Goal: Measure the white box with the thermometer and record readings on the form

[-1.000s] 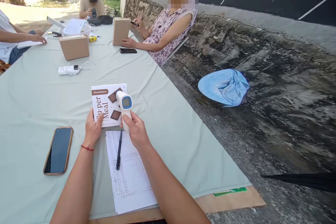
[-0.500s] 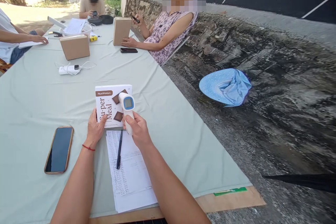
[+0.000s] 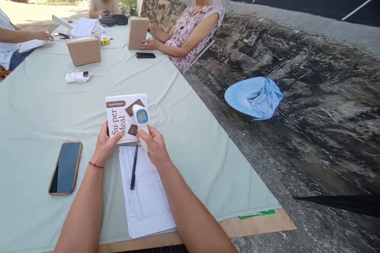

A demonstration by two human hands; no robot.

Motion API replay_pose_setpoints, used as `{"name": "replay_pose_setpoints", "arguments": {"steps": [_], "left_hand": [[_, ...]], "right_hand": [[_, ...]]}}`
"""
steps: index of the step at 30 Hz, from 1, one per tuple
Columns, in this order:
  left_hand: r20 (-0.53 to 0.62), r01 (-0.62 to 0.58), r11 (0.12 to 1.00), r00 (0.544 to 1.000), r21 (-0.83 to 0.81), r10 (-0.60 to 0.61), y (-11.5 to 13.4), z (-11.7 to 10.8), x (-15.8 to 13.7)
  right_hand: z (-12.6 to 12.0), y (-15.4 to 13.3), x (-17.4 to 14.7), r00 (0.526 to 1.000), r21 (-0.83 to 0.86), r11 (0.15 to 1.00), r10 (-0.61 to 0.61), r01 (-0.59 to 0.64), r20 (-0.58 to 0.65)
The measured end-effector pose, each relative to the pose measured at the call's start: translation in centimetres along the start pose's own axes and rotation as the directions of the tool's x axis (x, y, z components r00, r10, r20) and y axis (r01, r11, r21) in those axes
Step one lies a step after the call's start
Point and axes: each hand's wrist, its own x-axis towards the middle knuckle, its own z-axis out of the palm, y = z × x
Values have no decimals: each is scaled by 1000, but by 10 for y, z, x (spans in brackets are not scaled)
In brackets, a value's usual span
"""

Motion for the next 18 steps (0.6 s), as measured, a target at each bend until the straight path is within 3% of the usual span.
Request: {"name": "replay_pose_setpoints", "arguments": {"steps": [3,9,12,18], "left_hand": [[-34,25,999,999,-24,-25,-1,0,1],[-268,-4,1000,963,2,5,-8,-12,6],[-368,-37,999,929,12,38,-12,-21,10],[-403,-91,995,910,29,95,-23,-26,14]], "right_hand": [[1,-4,-3,1000,-13,1000,-10,10,9],[-5,-14,-18,999,-41,999,17,-18,-29],[-19,-17,-25,997,-89,994,52,-57,-57],[-53,-3,-34,988,-161,982,74,-96,-139]]}}
